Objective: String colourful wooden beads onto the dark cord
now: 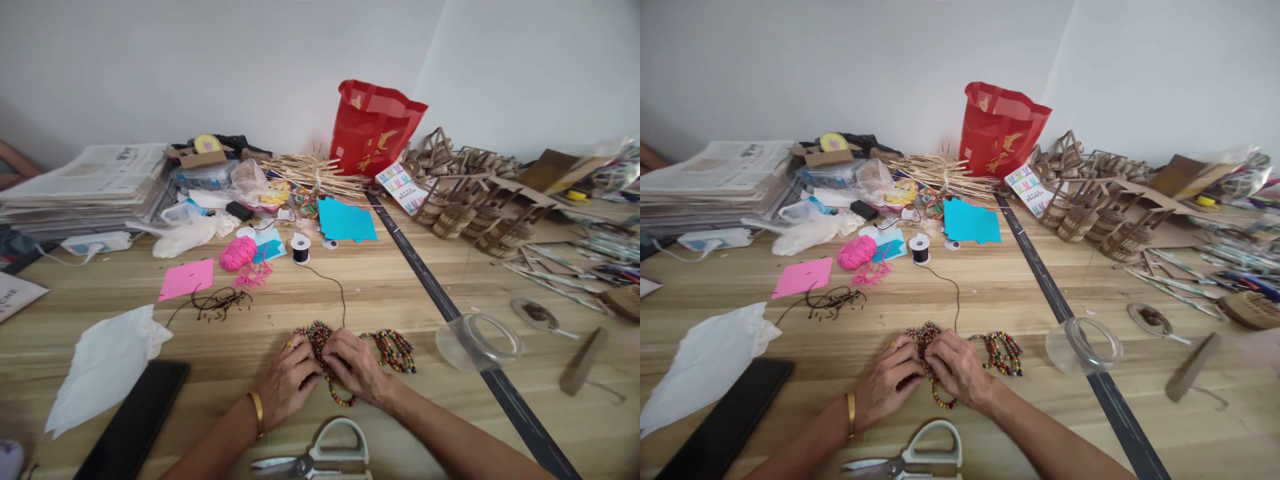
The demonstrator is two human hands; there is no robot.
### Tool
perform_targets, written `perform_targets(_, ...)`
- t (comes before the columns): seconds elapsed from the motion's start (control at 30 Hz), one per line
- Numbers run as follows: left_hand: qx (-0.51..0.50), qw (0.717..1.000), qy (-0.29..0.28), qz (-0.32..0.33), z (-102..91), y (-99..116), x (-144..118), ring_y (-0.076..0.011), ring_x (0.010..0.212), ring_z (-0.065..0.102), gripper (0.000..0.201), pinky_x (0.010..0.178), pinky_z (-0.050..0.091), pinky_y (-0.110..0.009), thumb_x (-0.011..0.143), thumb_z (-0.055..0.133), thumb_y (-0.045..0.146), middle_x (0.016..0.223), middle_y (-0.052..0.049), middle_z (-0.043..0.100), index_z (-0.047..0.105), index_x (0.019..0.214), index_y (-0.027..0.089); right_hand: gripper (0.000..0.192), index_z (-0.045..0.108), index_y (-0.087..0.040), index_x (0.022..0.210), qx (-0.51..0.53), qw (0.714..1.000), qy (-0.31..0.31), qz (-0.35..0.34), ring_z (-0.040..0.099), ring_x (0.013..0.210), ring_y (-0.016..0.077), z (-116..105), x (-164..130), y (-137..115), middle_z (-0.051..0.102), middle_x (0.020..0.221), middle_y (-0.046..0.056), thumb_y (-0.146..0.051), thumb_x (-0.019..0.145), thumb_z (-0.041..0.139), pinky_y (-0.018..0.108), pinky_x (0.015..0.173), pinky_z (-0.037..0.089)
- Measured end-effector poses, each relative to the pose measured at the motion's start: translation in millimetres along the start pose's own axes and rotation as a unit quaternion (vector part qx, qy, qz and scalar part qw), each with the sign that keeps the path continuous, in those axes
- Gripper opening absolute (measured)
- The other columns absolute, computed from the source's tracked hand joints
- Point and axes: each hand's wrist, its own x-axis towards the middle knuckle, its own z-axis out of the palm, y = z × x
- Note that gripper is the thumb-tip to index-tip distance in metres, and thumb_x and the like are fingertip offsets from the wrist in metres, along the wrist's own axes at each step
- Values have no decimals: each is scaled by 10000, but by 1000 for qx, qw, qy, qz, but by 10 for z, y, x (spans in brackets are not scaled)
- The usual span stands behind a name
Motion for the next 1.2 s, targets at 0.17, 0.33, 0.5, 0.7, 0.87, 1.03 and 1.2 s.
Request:
perform_targets(0.17, -74, 996, 44, -20, -1, -54, 26, -212, 847, 562, 137, 754, 499, -330, 780, 617, 59, 760, -55, 649, 680, 766, 180, 132, 582, -182, 894, -1, 1000, 4, -1, 557, 768, 179, 5, -3, 0, 610, 804, 64, -178, 952, 463, 288, 674, 473)
perform_targets(0.33, -155, 981, 97, -60, -21, -122, 60, -193, 732, 602, 100, 701, 505, -322, 785, 633, 98, 688, -51, 680, 690, 739, 167, 136, 584, -181, 902, -2, 1000, 8, 0, 559, 761, 174, -7, 9, -26, 605, 805, 64, -185, 954, 458, 275, 664, 470)
perform_targets(0.5, -208, 965, 114, -115, -57, -167, 71, -195, 735, 628, 84, 706, 514, -314, 763, 656, 123, 681, -51, 691, 710, 711, 161, 143, 582, -185, 890, -3, 1000, 9, -7, 555, 754, 173, -14, 21, -40, 607, 794, 62, -188, 954, 454, 270, 661, 471)
perform_targets(0.7, -239, 956, 109, -132, -56, -171, 62, -197, 752, 634, 73, 719, 509, -312, 746, 676, 120, 698, -49, 691, 727, 715, 163, 139, 584, -181, 891, -6, 1000, 8, -9, 560, 756, 178, -18, 26, -50, 614, 789, 64, -172, 949, 458, 275, 661, 476)
perform_targets(0.87, -259, 950, 116, -127, -27, -192, 56, -195, 741, 633, 67, 712, 507, -310, 752, 681, 140, 687, -49, 698, 727, 712, 166, 146, 587, -185, 892, -7, 1000, 6, -11, 565, 749, 177, -26, 29, -59, 615, 781, 63, -181, 953, 455, 273, 653, 479)
perform_targets(1.03, -267, 950, 108, -122, -22, -204, 53, -200, 745, 637, 58, 714, 503, -315, 747, 688, 136, 697, -55, 706, 733, 725, 166, 145, 586, -186, 897, -5, 1000, -1, -6, 561, 752, 181, -28, 26, -58, 619, 789, 65, -179, 953, 451, 279, 651, 474)
perform_targets(1.2, -274, 946, 121, -124, 0, -196, 49, -200, 745, 634, 58, 716, 498, -318, 755, 689, 149, 694, -56, 706, 730, 716, 165, 147, 583, -181, 892, -1, 1000, 3, -8, 560, 749, 178, -25, 25, -62, 615, 797, 67, -171, 953, 450, 278, 653, 470)
